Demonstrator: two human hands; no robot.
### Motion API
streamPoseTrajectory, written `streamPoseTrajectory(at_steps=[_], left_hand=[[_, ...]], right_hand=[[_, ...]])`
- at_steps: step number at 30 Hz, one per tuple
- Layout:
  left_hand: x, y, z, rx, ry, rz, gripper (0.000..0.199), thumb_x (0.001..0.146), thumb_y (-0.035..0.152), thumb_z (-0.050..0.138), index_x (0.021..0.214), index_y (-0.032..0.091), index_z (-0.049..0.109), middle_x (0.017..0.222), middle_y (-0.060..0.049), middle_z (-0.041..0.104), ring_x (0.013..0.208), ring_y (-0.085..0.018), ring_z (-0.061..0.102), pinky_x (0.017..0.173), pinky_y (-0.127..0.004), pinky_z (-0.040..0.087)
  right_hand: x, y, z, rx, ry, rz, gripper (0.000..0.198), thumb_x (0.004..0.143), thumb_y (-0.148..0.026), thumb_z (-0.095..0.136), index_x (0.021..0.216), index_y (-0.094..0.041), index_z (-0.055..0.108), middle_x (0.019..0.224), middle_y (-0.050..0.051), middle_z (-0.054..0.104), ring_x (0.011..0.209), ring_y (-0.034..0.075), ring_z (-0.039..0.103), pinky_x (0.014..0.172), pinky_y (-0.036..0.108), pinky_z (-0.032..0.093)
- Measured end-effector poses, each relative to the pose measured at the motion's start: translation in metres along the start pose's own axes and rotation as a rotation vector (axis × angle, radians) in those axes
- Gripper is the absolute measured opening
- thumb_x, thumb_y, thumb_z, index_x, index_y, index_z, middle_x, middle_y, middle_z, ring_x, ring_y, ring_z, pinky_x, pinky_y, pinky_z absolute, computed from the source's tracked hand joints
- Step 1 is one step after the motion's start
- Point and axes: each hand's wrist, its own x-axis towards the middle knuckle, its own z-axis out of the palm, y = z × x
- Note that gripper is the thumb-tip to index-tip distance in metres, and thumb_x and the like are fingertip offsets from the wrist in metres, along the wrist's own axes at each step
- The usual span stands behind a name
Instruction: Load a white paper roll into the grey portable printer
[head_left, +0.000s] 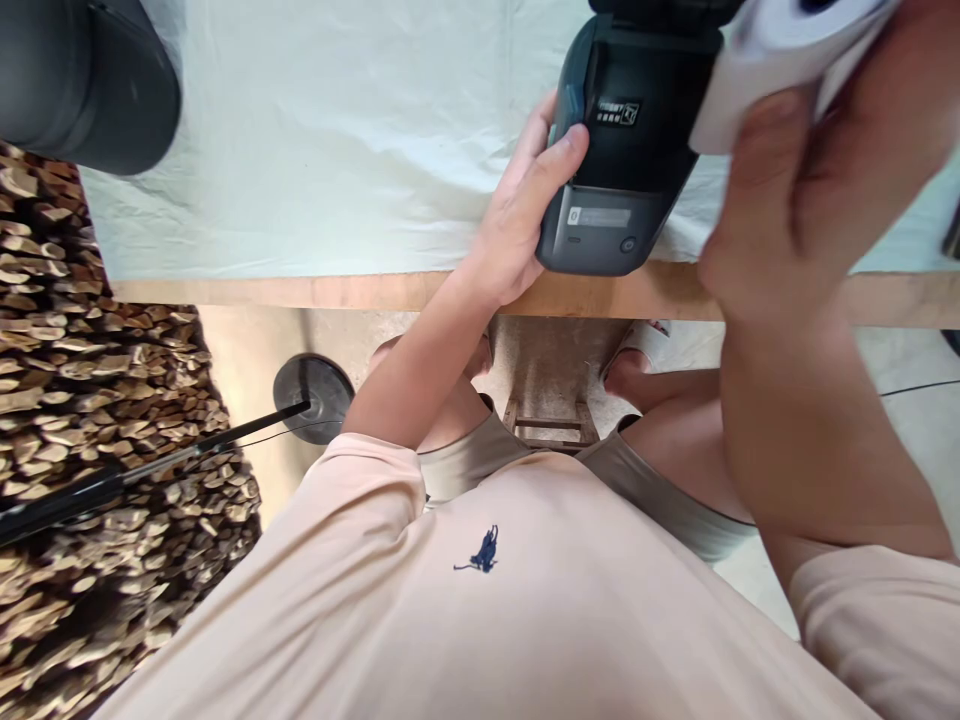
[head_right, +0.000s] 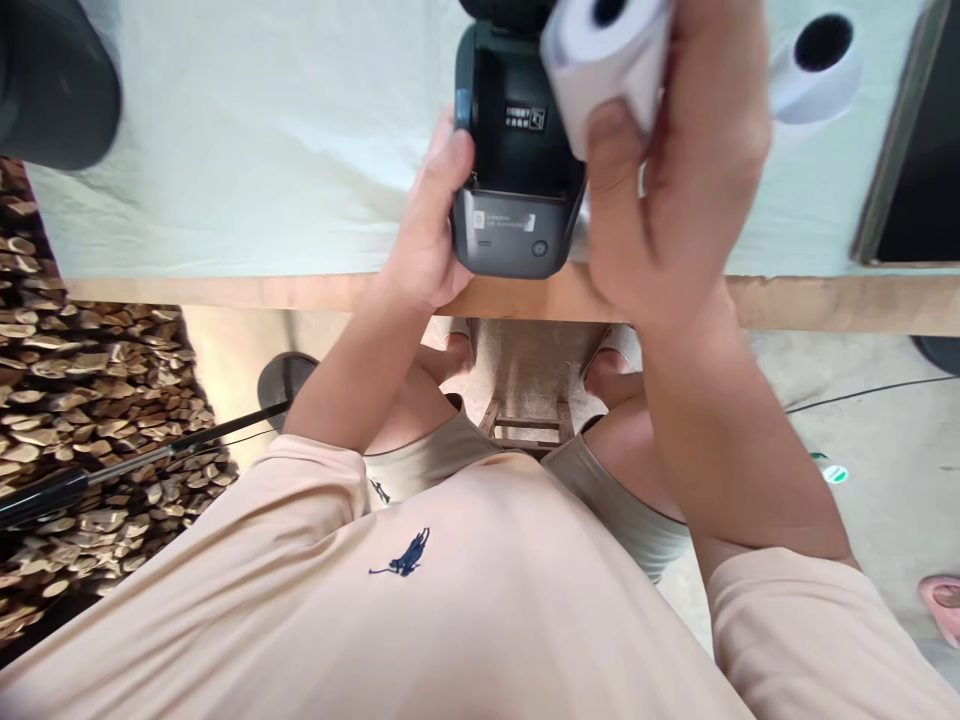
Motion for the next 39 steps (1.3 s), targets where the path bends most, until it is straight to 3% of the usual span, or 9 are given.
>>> streamPoseTrajectory(at_steps=[3, 14, 17, 20, 26, 30, 34, 36, 39], left_hand=[[-0.002, 0.001, 0.003, 0.032, 0.036, 0.007, 0.034, 0.076, 0.025, 0.033, 0.109, 0.020, 0.040, 0.099, 0.004, 0.053, 0.118, -0.015, 0.034, 0.093, -0.028, 0.037], [0.010, 0.013, 0.004, -0.183, 0.449, -0.357, 0.043, 0.075, 0.042, 0.030, 0.114, 0.025, 0.034, 0.093, 0.003, 0.058, 0.114, -0.010, 0.040, 0.092, -0.025, 0.041], [0.009, 0.010, 0.006, -0.167, 0.385, -0.301, 0.038, 0.077, 0.038, 0.027, 0.111, 0.022, 0.037, 0.089, 0.003, 0.058, 0.112, -0.011, 0.042, 0.089, -0.025, 0.044], [0.006, 0.008, 0.005, -0.159, 0.155, -0.171, 0.034, 0.077, 0.031, 0.030, 0.106, 0.019, 0.042, 0.090, 0.002, 0.058, 0.111, -0.011, 0.044, 0.086, -0.022, 0.046], [0.004, 0.004, -0.009, -0.038, 0.003, -0.085, 0.026, 0.073, 0.017, 0.039, 0.098, 0.016, 0.042, 0.080, 0.004, 0.055, 0.096, -0.010, 0.054, 0.077, -0.018, 0.043], [0.004, 0.002, -0.011, 0.031, -0.020, -0.083, 0.029, 0.068, 0.017, 0.046, 0.097, 0.021, 0.043, 0.080, 0.003, 0.055, 0.076, -0.007, 0.057, 0.068, -0.018, 0.045], [0.003, 0.000, -0.010, 0.071, -0.008, -0.092, 0.044, 0.066, 0.016, 0.048, 0.107, 0.027, 0.037, 0.083, 0.003, 0.054, 0.074, -0.008, 0.054, 0.067, -0.021, 0.044], [0.003, -0.001, -0.010, 0.088, -0.016, -0.094, 0.052, 0.066, 0.013, 0.048, 0.113, 0.028, 0.033, 0.082, 0.003, 0.054, 0.072, -0.007, 0.053, 0.065, -0.020, 0.043], [0.002, -0.002, -0.012, 0.067, -0.021, -0.107, 0.058, 0.067, 0.008, 0.045, 0.116, 0.034, 0.028, 0.083, 0.004, 0.055, 0.071, -0.005, 0.053, 0.064, -0.017, 0.042]], right_hand=[[-0.002, 0.000, 0.000, -0.519, -0.091, -0.250, 0.048, 0.074, -0.043, 0.028, 0.121, -0.033, 0.026, 0.117, -0.013, 0.029, 0.113, -0.008, 0.032, 0.101, 0.003, 0.031], [0.009, 0.014, -0.001, -0.772, -0.211, -0.075, 0.034, 0.074, -0.044, 0.028, 0.096, -0.026, 0.047, 0.107, -0.015, 0.040, 0.105, -0.005, 0.040, 0.102, 0.029, 0.032], [0.008, 0.015, -0.002, -0.767, -0.167, -0.130, 0.032, 0.074, -0.044, 0.028, 0.090, -0.030, 0.051, 0.103, -0.017, 0.041, 0.107, -0.005, 0.036, 0.103, 0.028, 0.032], [0.006, 0.021, -0.002, -0.754, -0.158, -0.238, 0.027, 0.069, -0.045, 0.038, 0.092, -0.037, 0.050, 0.095, -0.016, 0.044, 0.104, -0.005, 0.033, 0.100, 0.027, 0.032], [0.001, 0.028, 0.004, -0.668, -0.158, -0.376, 0.026, 0.065, -0.043, 0.044, 0.090, -0.039, 0.051, 0.090, -0.015, 0.046, 0.102, -0.007, 0.032, 0.095, 0.017, 0.032], [0.002, 0.021, 0.006, -0.548, 0.029, -0.229, 0.032, 0.076, -0.038, 0.026, 0.088, -0.023, 0.052, 0.088, -0.007, 0.045, 0.096, -0.011, 0.034, 0.091, 0.009, 0.033], [0.013, 0.020, 0.007, -0.294, 0.185, -0.011, 0.039, 0.075, -0.043, 0.027, 0.105, -0.019, 0.032, 0.110, -0.005, 0.034, 0.100, -0.013, 0.035, 0.078, -0.002, 0.035], [0.021, 0.026, 0.008, 0.005, 0.104, 0.041, 0.051, 0.071, -0.045, 0.036, 0.112, -0.024, 0.013, 0.119, -0.006, 0.026, 0.105, -0.011, 0.036, 0.080, -0.002, 0.038], [0.030, 0.034, 0.011, 0.284, -0.036, 0.088, 0.049, 0.070, -0.046, 0.036, 0.109, -0.028, 0.012, 0.111, -0.008, 0.030, 0.084, -0.015, 0.039, 0.066, 0.000, 0.032]])
